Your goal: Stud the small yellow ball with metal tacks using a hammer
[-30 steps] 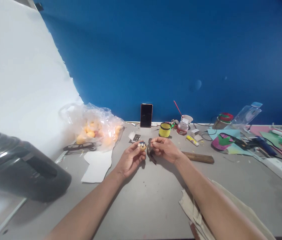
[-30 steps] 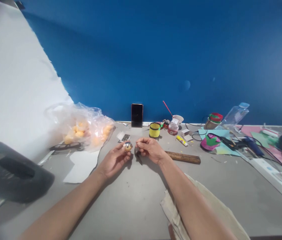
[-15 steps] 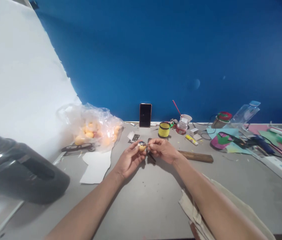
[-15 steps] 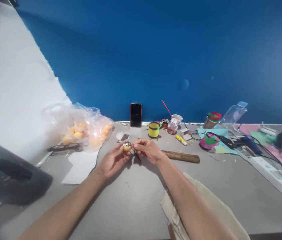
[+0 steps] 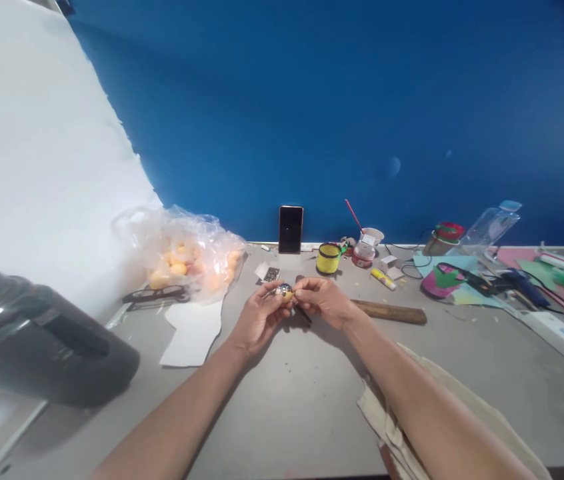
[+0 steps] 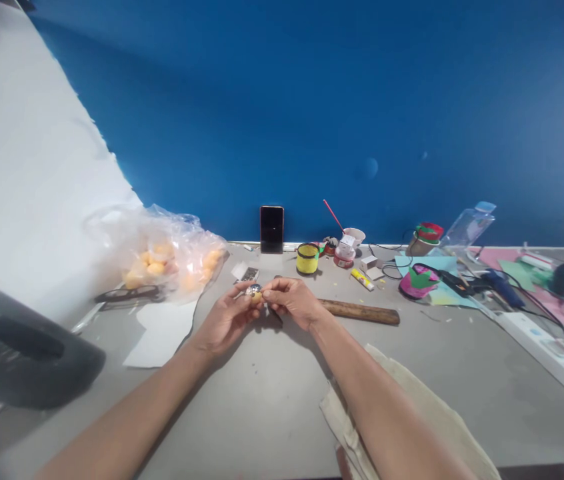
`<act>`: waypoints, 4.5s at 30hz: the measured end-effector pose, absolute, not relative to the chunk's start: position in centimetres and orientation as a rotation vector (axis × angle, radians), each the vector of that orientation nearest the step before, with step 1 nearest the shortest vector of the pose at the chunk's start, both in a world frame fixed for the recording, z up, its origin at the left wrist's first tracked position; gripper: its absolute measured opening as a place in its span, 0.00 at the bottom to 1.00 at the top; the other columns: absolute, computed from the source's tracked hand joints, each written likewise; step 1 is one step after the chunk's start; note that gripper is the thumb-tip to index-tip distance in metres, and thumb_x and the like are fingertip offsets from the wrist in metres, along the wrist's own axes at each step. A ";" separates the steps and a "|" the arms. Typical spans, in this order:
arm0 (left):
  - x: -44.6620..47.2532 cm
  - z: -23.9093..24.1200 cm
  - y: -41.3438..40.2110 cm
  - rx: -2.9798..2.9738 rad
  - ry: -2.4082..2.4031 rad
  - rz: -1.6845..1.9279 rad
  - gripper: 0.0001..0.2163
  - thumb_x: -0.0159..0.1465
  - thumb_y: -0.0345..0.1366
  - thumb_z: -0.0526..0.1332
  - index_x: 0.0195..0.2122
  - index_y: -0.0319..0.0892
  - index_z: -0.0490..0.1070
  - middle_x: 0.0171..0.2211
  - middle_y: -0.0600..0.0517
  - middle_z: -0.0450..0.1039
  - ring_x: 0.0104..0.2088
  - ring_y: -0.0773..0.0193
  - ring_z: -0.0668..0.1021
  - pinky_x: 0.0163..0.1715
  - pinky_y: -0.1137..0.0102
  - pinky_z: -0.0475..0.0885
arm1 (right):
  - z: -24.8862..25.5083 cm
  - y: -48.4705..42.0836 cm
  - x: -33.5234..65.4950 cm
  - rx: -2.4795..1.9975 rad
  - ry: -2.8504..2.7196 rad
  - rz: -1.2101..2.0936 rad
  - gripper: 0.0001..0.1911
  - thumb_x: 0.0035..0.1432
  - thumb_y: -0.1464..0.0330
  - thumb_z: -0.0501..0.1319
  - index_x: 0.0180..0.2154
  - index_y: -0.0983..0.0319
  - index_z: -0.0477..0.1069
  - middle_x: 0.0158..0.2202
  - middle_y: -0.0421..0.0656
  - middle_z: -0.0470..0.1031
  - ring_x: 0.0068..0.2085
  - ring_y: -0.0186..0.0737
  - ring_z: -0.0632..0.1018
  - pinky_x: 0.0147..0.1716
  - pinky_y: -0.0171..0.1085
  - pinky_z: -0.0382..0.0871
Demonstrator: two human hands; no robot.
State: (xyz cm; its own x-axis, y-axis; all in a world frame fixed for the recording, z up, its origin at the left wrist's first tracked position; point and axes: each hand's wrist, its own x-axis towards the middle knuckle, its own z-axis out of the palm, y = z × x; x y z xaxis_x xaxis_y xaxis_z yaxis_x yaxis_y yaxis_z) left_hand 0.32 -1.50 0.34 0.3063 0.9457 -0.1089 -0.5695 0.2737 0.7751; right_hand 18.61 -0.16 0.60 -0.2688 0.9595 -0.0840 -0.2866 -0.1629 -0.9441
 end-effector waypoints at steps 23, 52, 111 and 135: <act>0.5 0.2 -1.5 0.896 0.745 1.195 0.24 0.49 0.37 0.78 0.44 0.39 0.72 0.29 0.51 0.79 0.30 0.64 0.80 0.32 0.70 0.75 | 0.6 -0.2 18.4 -1.020 -1.144 1.557 0.18 0.40 0.59 0.78 0.30 0.64 0.80 0.25 0.41 0.77 0.23 0.29 0.68 0.21 0.31 0.57; 1.1 0.0 -2.4 0.975 0.882 1.203 0.20 0.52 0.39 0.76 0.42 0.38 0.73 0.26 0.51 0.78 0.25 0.62 0.80 0.27 0.68 0.77 | 2.1 -0.7 18.4 -1.128 -1.401 1.276 0.06 0.45 0.66 0.69 0.26 0.63 0.79 0.22 0.39 0.74 0.24 0.31 0.67 0.24 0.33 0.60; 0.3 -0.4 -1.3 0.724 0.674 1.031 0.21 0.57 0.34 0.73 0.51 0.38 0.74 0.36 0.45 0.80 0.30 0.65 0.80 0.30 0.73 0.75 | 1.8 -0.3 19.6 -1.332 -1.716 0.875 0.05 0.57 0.65 0.61 0.31 0.60 0.72 0.27 0.38 0.75 0.28 0.34 0.72 0.29 0.33 0.63; -0.9 -1.0 0.0 0.687 0.643 1.016 0.22 0.60 0.29 0.69 0.56 0.37 0.73 0.36 0.45 0.77 0.30 0.66 0.78 0.29 0.72 0.74 | 2.7 -0.7 20.9 -1.851 -2.254 0.287 0.13 0.70 0.65 0.53 0.48 0.61 0.73 0.49 0.51 0.78 0.47 0.45 0.79 0.39 0.37 0.62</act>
